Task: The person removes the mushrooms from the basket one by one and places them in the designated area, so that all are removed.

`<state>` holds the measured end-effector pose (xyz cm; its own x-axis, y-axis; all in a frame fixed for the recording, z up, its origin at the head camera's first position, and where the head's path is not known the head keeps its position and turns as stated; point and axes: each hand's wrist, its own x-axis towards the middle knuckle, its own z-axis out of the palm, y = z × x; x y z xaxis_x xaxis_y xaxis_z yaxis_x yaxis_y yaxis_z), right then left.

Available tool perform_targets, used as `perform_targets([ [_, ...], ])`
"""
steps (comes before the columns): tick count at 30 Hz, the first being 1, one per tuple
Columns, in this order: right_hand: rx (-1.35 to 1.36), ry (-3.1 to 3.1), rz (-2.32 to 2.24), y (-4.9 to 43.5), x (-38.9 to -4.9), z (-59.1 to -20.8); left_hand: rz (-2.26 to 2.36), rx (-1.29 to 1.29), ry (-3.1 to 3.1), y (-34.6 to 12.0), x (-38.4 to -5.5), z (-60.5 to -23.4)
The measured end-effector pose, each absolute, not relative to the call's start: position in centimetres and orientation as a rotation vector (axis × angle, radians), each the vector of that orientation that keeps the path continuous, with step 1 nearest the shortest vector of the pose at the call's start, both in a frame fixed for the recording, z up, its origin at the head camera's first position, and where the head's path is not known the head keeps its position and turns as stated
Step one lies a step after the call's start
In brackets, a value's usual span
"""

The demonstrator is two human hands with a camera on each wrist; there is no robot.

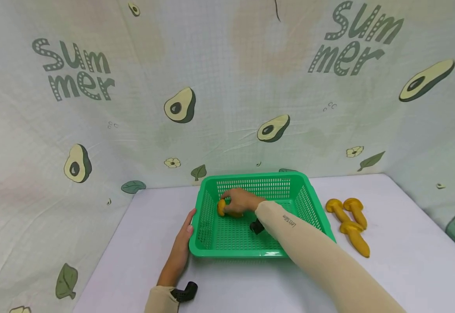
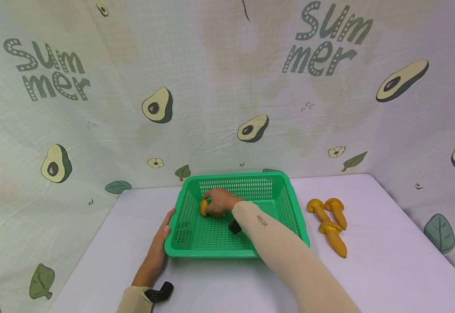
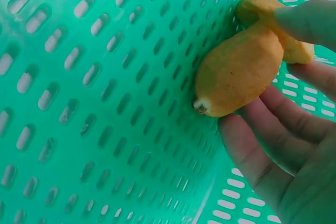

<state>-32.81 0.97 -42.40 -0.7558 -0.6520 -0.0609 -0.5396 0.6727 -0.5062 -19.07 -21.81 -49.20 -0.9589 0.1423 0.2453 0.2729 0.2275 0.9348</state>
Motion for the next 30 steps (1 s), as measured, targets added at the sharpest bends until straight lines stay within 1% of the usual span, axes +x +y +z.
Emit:
perform_targets([
  [6,-0.961,2.628,-0.717,1.1,-33.0,-42.3,-1.84,-0.389,-2.385,-21.9,-19.1,-49.2],
  [13,-0.944,2.614,-0.817,1.6,-33.5,-41.3,-1.832,-0.399,-2.371,-21.8,-19.4,-49.6],
  [23,-0.898,2.531,-0.983,2.8,-32.8,-40.6,-1.859,-0.361,-2.371,-21.7,-18.9,-49.8],
  [30,-0.849,2.528,-1.033,4.4,-32.1,-39.1,-1.844,-0.399,-2.367,-21.7,-19.0,-49.5],
])
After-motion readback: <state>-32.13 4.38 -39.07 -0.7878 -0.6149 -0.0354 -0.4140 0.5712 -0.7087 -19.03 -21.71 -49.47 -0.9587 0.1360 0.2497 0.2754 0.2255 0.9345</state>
